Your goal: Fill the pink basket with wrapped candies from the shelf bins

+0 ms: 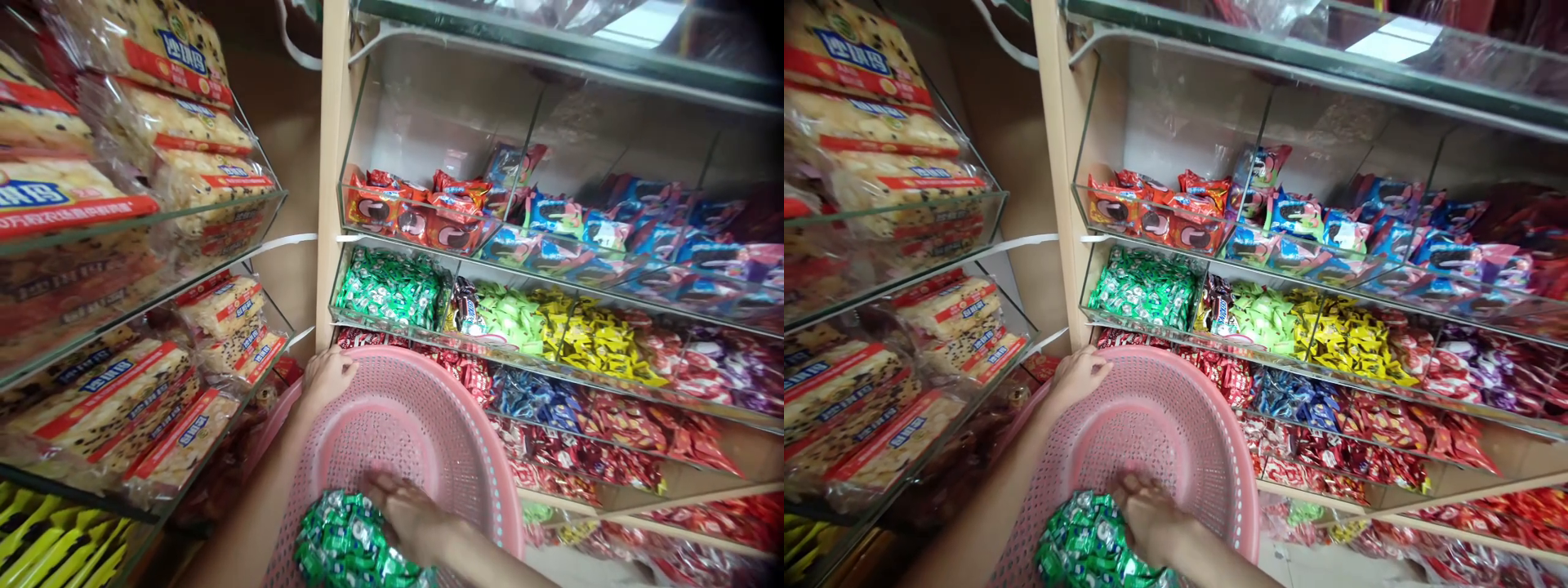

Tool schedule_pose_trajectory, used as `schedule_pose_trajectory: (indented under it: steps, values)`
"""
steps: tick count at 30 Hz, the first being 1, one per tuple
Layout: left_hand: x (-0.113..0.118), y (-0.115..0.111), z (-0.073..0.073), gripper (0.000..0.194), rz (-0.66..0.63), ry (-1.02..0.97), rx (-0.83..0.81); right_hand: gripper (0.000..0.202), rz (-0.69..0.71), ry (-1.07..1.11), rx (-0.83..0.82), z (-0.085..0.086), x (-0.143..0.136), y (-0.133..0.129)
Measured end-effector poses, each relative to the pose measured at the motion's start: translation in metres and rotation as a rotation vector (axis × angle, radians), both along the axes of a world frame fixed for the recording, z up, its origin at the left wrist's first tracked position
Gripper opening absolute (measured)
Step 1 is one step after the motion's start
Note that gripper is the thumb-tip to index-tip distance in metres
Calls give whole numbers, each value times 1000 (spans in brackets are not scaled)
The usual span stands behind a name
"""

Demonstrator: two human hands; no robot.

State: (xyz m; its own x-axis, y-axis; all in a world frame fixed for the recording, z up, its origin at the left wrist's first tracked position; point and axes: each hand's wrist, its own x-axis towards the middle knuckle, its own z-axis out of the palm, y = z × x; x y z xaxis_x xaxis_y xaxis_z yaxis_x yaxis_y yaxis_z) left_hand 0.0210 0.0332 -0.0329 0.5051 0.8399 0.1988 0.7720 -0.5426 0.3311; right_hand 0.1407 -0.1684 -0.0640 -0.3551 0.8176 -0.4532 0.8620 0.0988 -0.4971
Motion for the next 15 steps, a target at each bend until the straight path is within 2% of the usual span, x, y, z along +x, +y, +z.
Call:
schedule_pose_trajectory:
  steps: [3, 6, 8, 11, 15]
  values:
    - [0, 0, -1, 35, -2, -2, 8, 79, 59, 5, -67, -9, -5, 1]
    - [-1, 0, -1, 36, 2, 0, 22, 81, 52, 11, -168, -19, -7, -1]
    - [-1, 0, -1, 36, -3, -4, 23, 82, 49, 29, -186, -19, -5, -2]
    - [-1, 0, -1, 37, -7, -16, 13, 82, 59, 27, -103, -1, -1, 4]
    - [-2, 0, -2, 36, -3, -27, 3, 68, -13, -7, 150, 51, 8, 27]
